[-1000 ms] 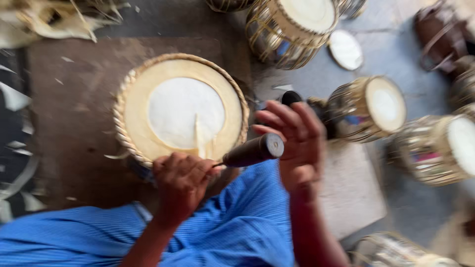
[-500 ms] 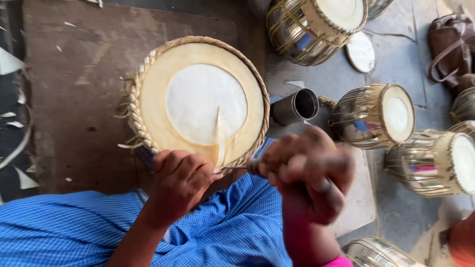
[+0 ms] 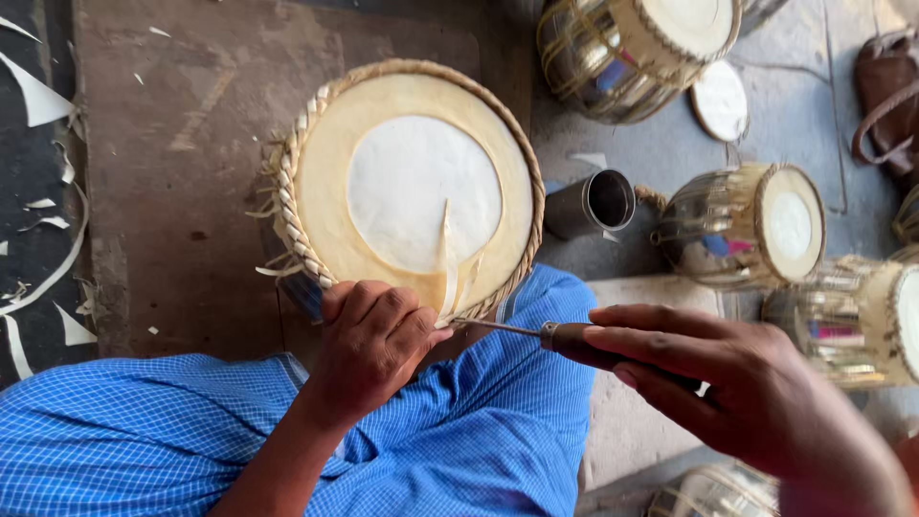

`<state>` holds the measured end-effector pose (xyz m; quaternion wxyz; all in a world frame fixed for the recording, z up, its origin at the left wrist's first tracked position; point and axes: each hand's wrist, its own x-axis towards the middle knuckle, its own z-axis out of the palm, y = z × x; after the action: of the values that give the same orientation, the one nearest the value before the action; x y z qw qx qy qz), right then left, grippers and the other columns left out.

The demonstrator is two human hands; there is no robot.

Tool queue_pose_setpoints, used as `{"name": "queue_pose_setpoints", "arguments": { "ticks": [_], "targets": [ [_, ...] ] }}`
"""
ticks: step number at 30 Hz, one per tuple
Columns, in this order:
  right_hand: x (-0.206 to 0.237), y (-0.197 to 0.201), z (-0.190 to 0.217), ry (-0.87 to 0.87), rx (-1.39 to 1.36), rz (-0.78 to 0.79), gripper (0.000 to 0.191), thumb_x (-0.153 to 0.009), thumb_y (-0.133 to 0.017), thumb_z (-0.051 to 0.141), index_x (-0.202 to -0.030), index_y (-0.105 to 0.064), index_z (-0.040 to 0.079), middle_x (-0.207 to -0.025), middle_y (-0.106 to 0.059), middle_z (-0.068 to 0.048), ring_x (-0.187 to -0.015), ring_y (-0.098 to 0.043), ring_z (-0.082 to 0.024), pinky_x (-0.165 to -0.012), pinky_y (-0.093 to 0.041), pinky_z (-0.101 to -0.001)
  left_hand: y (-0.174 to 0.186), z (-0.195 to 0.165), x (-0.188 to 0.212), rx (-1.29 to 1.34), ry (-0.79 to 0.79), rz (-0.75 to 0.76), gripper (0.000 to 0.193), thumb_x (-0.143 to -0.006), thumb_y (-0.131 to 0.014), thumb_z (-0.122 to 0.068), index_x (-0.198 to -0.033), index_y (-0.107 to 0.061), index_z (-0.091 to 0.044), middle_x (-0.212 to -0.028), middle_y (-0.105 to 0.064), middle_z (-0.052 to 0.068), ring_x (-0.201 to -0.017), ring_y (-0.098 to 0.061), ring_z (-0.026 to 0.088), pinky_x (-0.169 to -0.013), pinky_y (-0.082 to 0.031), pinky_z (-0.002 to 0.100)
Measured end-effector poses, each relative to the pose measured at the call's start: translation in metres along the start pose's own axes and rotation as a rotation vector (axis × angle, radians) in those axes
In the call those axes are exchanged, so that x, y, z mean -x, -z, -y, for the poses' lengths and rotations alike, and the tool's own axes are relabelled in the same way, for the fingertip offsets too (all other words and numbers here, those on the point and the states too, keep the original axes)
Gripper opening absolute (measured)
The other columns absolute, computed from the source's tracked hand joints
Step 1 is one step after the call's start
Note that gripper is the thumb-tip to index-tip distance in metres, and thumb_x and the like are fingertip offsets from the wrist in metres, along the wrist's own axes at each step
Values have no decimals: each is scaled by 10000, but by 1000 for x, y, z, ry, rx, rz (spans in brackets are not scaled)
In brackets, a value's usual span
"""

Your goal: The person repairs a traditional drum by hand using a wooden-handled awl and strips of leather to tighten and secure the drum head.

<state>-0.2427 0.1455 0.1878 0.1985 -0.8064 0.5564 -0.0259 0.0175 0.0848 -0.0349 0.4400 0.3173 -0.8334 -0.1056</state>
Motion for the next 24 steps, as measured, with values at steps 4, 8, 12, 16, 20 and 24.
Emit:
{"name": "queue_pose_setpoints", "arguments": {
  "ticks": [4, 8, 12, 16, 20, 24],
  "targets": [
    [-33, 10, 9, -206, 10, 490, 482, -980, -582, 301, -1456, -640, 256, -1155, -756, -19, -866, -768, -206, -754, -606, -389, 2, 1, -2, 28, 9, 18, 209, -873, -830, -294, -943, -661, -193, -963, -597, -36, -943, -560, 182, -893, -338, 409],
    [-59, 8, 18, -498, 113, 771, 616, -930, -608, 446, -1541, -533, 412, -954, -717, 24, -770, -760, -182, -735, -601, -392, 3, 3, 2, 18, 8, 49, 185, -915, -797, -308, -995, -686, -183, -1000, -615, -28, -975, -567, 180, -924, -345, 403],
    [-45, -6, 14, -501, -48, 670, 606, -934, -637, 431, -1530, -540, 388, -904, -717, 3, -730, -763, -189, -684, -603, -381, 5, 2, 5, 47, 36, 86, 178, -930, -773, -281, -1037, -704, -157, -1008, -620, -23, -980, -570, 169, -918, -342, 399],
    [-6, -39, 9, -512, -135, 442, 587, -906, -712, 369, -1480, -598, 318, -924, -710, -31, -738, -748, -225, -660, -592, -381, 7, 1, 0, 92, 38, 91, 173, -916, -769, -263, -1024, -702, -146, -1003, -624, -28, -979, -576, 160, -905, -332, 400],
    [21, -96, 15, -308, -267, 4, 567, -904, -761, 162, -1450, -608, 177, -1051, -722, -43, -832, -776, -159, -695, -617, -289, 7, 1, -2, 98, 56, 104, 165, -899, -777, -259, -995, -694, -153, -989, -623, -33, -956, -574, 164, -890, -329, 409],
    [31, -145, 13, -373, -619, -100, 626, -856, -762, 31, -1444, -552, 67, -1082, -694, -112, -976, -746, -215, -802, -604, -325, 6, 0, -3, 90, 52, 68, 179, -879, -800, -244, -980, -681, -156, -985, -610, -39, -979, -582, 163, -903, -339, 405]
  ]
}}
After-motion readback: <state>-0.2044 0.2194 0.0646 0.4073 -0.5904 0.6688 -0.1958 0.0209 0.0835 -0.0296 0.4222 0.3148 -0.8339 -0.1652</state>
